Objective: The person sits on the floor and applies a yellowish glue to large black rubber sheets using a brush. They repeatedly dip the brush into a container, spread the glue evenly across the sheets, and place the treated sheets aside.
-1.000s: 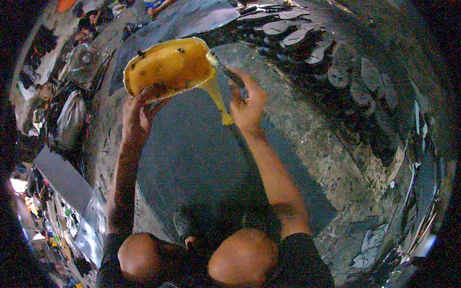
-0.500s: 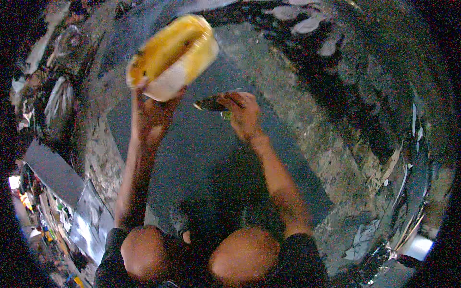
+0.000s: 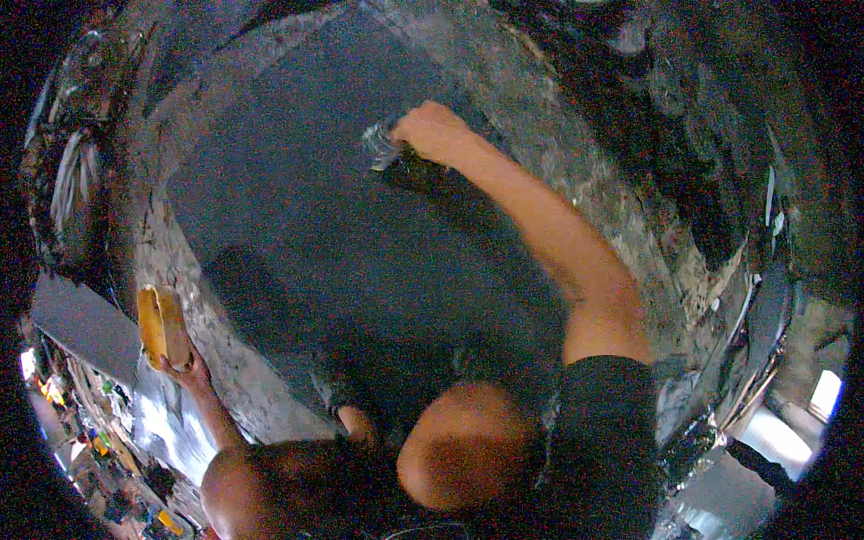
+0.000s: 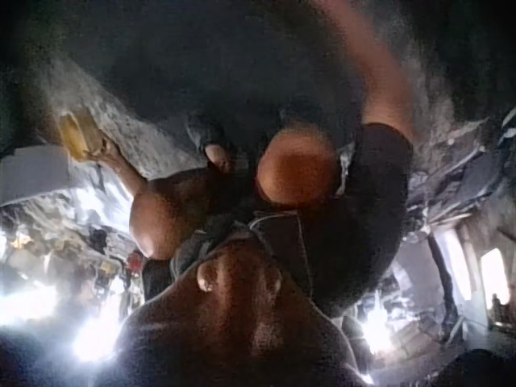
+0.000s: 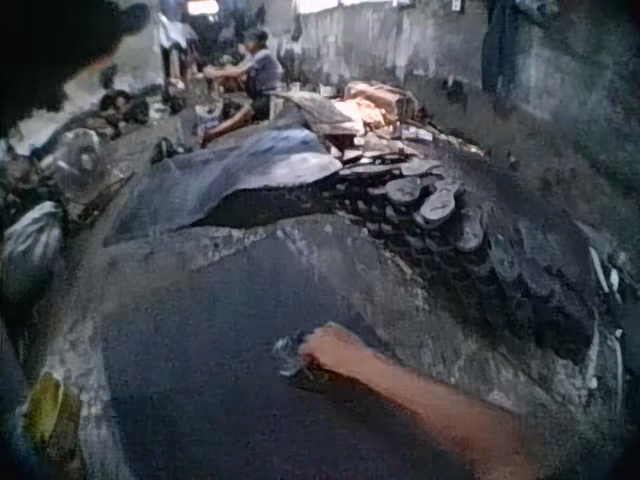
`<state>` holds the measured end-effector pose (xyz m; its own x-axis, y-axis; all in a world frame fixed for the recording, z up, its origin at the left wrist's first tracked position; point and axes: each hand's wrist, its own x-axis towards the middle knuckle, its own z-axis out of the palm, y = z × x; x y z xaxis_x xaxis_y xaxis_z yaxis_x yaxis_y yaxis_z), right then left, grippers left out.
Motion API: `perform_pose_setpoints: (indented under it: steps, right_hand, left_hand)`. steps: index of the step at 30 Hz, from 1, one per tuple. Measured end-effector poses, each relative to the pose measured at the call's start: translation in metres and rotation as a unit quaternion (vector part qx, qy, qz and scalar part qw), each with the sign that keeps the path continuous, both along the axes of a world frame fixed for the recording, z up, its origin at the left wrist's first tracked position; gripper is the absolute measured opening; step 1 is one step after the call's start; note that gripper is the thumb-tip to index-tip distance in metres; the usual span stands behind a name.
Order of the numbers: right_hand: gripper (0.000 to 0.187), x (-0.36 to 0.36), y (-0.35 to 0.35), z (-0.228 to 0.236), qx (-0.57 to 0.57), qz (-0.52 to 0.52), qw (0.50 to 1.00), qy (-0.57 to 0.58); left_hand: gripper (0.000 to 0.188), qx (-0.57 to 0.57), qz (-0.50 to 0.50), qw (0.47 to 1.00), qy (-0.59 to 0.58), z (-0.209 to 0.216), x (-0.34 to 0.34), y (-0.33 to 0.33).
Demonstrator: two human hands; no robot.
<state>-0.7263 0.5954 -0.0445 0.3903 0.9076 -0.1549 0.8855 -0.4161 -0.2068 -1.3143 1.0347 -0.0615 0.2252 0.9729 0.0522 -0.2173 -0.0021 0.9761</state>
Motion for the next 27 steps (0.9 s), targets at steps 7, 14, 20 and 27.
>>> perform_pose_setpoints:
  steps: [7, 14, 20, 27]
  right_hand:
    - [0.037, -0.14, -0.23, 0.018, -0.005, -0.131, 0.987, 0.089]
    - [0.03, -0.152, -0.219, 0.176, 0.226, -0.393, 0.891, -0.011]
    - [0.037, -0.195, -0.252, 0.066, 0.174, -0.622, 0.749, -0.15]
    - [0.049, -0.197, -0.199, -0.042, 0.086, -0.739, 0.657, -0.122]
  left_hand:
    - [0.079, -0.309, 0.064, 0.938, -0.141, -0.04, -0.04, 0.013]
    - [0.068, -0.258, 0.101, 0.954, 0.113, -0.064, -0.084, -0.01]
    - [0.059, 0.067, -0.124, 0.932, 0.335, -0.087, 0.004, -0.115]
    - [0.049, 0.365, -0.14, 0.801, 0.454, -0.077, 0.202, 0.012]
